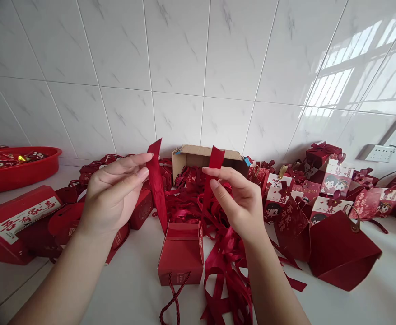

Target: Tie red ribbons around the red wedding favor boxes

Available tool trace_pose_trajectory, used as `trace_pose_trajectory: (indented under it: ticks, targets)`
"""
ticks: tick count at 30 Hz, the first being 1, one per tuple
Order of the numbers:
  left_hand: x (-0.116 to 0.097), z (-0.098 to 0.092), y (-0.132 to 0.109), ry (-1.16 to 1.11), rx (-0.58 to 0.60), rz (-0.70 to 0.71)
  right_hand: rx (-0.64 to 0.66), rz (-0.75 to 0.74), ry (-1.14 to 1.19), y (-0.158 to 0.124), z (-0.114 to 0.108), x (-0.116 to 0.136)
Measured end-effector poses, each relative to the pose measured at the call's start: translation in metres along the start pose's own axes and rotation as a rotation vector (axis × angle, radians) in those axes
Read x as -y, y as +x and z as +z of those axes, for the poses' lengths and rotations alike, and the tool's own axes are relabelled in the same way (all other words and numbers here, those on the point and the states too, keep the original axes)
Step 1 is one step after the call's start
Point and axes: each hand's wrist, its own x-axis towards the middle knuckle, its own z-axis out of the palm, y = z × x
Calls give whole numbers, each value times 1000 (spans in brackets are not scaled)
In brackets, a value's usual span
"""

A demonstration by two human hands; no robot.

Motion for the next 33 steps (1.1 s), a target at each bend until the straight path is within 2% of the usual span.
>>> trace_pose_trajectory:
  ticks: [5, 17, 25, 33]
  targets:
    - [5, 2, -3, 17, -1, 43, 25, 51, 46, -1, 0, 2]
    - [9, 7, -5, 89, -23, 144, 77, 41, 32, -2, 1, 1]
    - [10, 6, -4, 130, -69, 145, 76, 48, -9, -2, 2, 0]
    - [9, 4, -4, 112, -44, 138, 61, 39, 56, -1, 2, 1]
